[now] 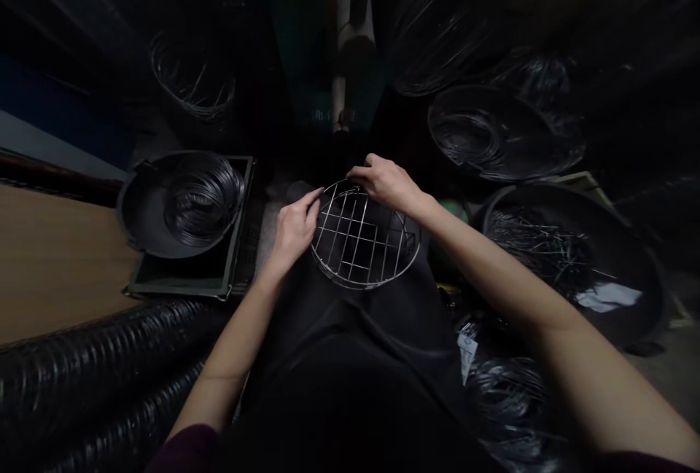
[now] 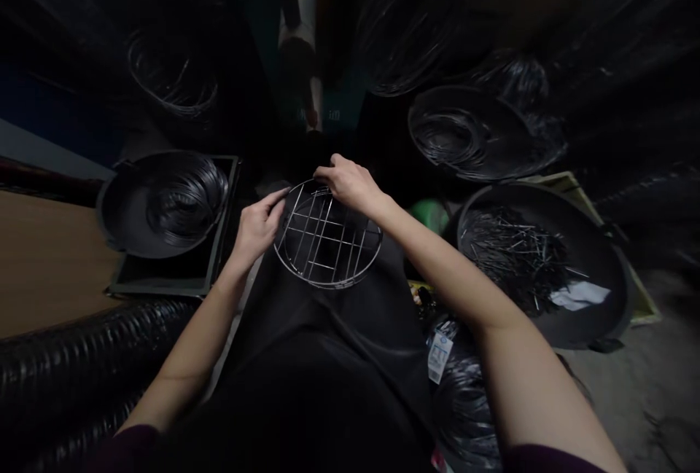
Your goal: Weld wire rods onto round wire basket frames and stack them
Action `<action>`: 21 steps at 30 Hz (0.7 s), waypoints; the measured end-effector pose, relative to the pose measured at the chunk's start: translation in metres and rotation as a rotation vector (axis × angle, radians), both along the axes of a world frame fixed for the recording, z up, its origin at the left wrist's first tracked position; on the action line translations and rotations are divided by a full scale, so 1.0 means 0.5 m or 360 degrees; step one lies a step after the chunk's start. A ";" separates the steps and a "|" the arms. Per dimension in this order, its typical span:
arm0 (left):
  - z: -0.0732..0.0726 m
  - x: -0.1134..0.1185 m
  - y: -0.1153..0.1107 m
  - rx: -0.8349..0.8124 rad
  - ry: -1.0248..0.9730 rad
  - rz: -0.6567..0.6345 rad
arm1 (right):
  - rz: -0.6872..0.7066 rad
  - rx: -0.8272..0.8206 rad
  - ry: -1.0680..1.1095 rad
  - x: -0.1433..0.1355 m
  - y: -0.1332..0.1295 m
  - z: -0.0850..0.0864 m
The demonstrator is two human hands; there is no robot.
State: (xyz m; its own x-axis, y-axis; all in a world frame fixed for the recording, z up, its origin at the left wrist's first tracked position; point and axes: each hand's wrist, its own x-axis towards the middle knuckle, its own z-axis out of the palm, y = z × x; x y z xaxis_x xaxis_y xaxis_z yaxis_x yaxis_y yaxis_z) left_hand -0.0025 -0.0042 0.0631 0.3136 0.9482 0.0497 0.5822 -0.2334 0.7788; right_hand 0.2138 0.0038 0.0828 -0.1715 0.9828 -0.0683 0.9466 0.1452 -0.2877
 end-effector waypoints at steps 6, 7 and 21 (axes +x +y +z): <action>-0.029 0.008 0.000 -0.0034 0.0284 -0.0021 | -0.0022 0.0148 -0.0026 0.027 -0.031 -0.031; -0.030 0.008 -0.001 -0.0034 0.0272 -0.0004 | -0.0087 0.0206 0.0017 0.041 -0.052 -0.030; -0.050 0.005 -0.027 0.0180 0.0355 -0.0089 | -0.0852 0.0416 0.0499 0.049 -0.260 -0.101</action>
